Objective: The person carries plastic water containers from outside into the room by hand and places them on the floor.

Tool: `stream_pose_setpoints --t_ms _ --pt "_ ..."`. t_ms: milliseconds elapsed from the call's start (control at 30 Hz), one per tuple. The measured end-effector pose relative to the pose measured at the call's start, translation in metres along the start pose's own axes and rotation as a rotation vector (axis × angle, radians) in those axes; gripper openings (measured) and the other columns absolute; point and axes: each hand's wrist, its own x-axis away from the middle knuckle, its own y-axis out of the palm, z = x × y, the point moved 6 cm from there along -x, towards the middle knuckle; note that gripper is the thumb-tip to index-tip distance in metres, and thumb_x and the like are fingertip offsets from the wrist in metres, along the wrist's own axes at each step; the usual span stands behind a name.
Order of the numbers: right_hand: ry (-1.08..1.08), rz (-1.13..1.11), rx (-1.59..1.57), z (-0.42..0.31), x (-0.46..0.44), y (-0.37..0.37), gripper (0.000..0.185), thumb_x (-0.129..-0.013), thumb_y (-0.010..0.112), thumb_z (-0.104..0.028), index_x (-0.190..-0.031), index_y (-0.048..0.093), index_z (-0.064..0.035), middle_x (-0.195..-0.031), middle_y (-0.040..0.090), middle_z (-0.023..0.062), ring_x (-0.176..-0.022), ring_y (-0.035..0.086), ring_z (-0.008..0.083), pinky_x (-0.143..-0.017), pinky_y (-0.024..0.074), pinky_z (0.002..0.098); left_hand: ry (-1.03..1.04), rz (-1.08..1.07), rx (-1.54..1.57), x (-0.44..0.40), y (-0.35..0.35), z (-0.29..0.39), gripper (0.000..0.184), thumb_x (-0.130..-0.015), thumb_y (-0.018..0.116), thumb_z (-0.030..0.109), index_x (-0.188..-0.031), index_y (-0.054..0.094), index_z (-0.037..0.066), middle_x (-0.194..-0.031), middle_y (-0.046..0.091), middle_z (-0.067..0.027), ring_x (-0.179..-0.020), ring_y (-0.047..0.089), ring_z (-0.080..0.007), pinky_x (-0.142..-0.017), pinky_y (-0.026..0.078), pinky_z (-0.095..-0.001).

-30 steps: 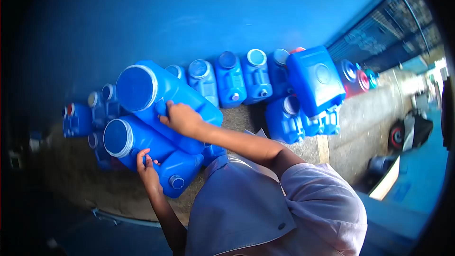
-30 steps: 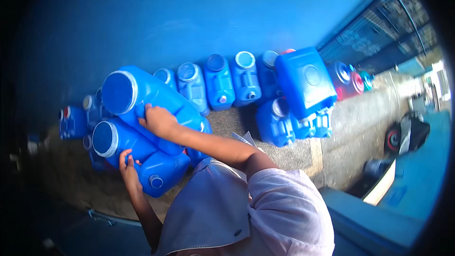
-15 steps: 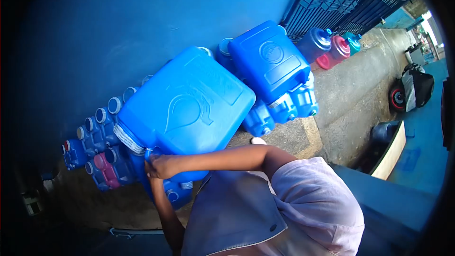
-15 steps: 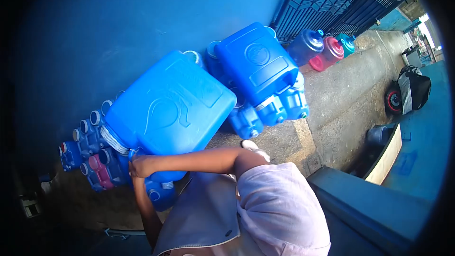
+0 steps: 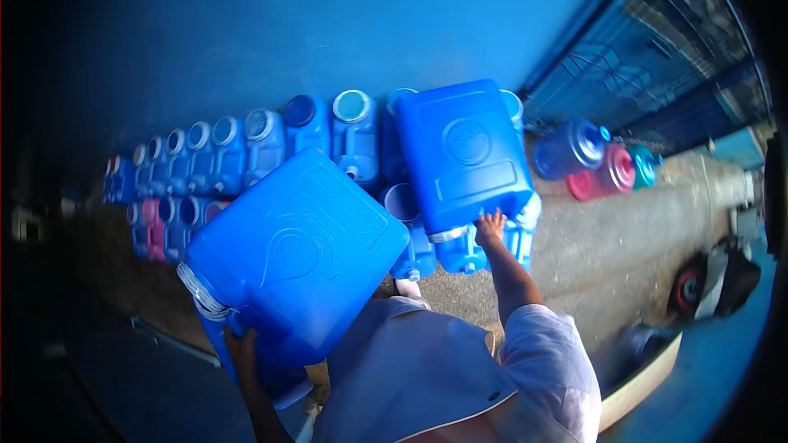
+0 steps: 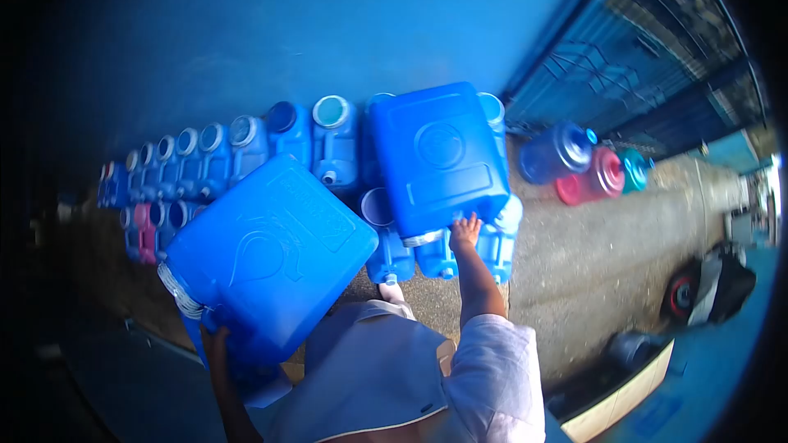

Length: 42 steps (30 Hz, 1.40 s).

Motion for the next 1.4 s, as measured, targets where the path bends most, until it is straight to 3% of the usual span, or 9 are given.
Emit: stream_pose_setpoints --t_ms 100,167,367,433,533,767,900,1067,1400 --pt "-0.156 -0.370 -0.074 -0.038 0.000 -0.048 0.029 -0.076 0.048 -0.027 -0.098 0.060 -0.0119 -0.106 0.057 0.0146 -0.103 0.052 0.0276 -0.098 0.0272 0.0448 -0.080 0.190 -0.088 0.032 -0.039 -0.064 0.056 -0.059 0.059 0.016 -0.109 0.046 -0.004 -0.094 0.054 -0.0146 -0.084 0.053 -0.0270 -0.074 0.043 -0.0364" --pt "-0.447 -0.190 -0.088 -0.078 0.018 -0.097 0.028 -0.071 0.052 -0.030 -0.086 0.063 -0.0095 -0.085 0.062 0.0152 -0.084 0.059 0.0310 -0.074 0.0477 0.0389 -0.214 0.215 -0.096 0.066 -0.051 -0.082 0.060 -0.058 0.061 0.018 -0.112 0.044 -0.003 -0.101 0.052 -0.0183 -0.092 0.050 -0.0322 -0.081 0.040 -0.0404" --pt "-0.502 0.071 -0.339 -0.176 0.088 -0.304 0.032 -0.072 0.053 -0.028 -0.081 0.060 0.0009 -0.074 0.060 0.0211 -0.074 0.058 0.0366 -0.067 0.0471 0.0419 -0.497 0.407 0.025 0.203 -0.109 -0.137 0.061 -0.056 0.063 0.022 -0.111 0.045 0.001 -0.103 0.050 -0.0224 -0.096 0.049 -0.0349 -0.083 0.039 -0.0415" --pt "-0.667 0.098 -0.295 -0.200 0.105 -0.325 0.030 -0.072 0.056 -0.026 -0.078 0.058 0.0034 -0.061 0.059 0.0192 -0.058 0.060 0.0325 -0.053 0.0478 0.0379 -0.593 0.496 0.036 0.259 -0.131 -0.157 0.063 -0.056 0.063 0.024 -0.111 0.045 0.001 -0.103 0.049 -0.0229 -0.096 0.048 -0.0357 -0.083 0.039 -0.0414" --pt "-0.622 -0.259 -0.373 -0.253 0.213 -0.360 0.033 -0.073 0.059 -0.025 -0.065 0.056 0.0062 -0.051 0.054 0.0143 -0.043 0.056 0.0208 -0.039 0.0434 0.0326 -0.669 0.633 0.144 0.359 -0.152 -0.200 0.066 -0.055 0.063 0.027 -0.113 0.044 0.001 -0.105 0.048 -0.0237 -0.097 0.048 -0.0376 -0.084 0.038 -0.0417" --pt "-1.044 -0.526 -0.199 -0.388 0.436 -0.285 0.031 -0.075 0.058 -0.025 -0.072 0.054 0.0050 -0.049 0.048 0.0065 -0.035 0.046 0.0140 -0.030 0.0362 0.0276 -0.817 0.927 0.249 0.603 -0.205 -0.235 0.074 -0.054 0.062 0.028 -0.118 0.040 -0.002 -0.109 0.047 -0.0267 -0.103 0.047 -0.0347 -0.085 0.038 -0.0371" --pt "-1.210 -0.650 -0.161 -0.436 0.555 -0.217 0.033 -0.076 0.057 -0.025 -0.061 0.051 0.0045 -0.048 0.048 0.0072 -0.035 0.045 0.0152 -0.029 0.0361 0.0296 -0.851 1.123 0.367 0.732 -0.253 -0.246 0.071 -0.052 0.060 0.024 -0.115 0.042 -0.004 -0.089 0.058 -0.0184 -0.078 0.056 -0.0269 -0.070 0.044 -0.0328" --pt "-1.441 -0.828 0.081 -0.472 0.709 -0.152 0.033 -0.076 0.059 -0.025 -0.056 0.048 -0.0023 -0.045 0.047 0.0067 -0.033 0.045 0.0159 -0.029 0.0339 0.0291 -0.884 1.344 0.259 0.872 -0.317 -0.261 0.069 -0.051 0.061 0.019 -0.112 0.041 -0.007 -0.090 0.056 -0.0167 -0.078 0.054 -0.0241 -0.068 0.044 -0.0308" --pt "-1.523 -1.132 0.285 -0.526 1.002 0.006 0.025 -0.076 0.058 -0.025 -0.066 0.051 -0.0031 -0.045 0.045 0.0044 -0.033 0.044 0.0151 -0.031 0.0343 0.0271 -0.869 1.459 0.314 1.068 -0.453 -0.377 0.065 -0.052 0.060 0.016 -0.110 0.038 -0.004 -0.093 0.051 -0.0154 -0.084 0.052 -0.0239 -0.073 0.043 -0.0300"
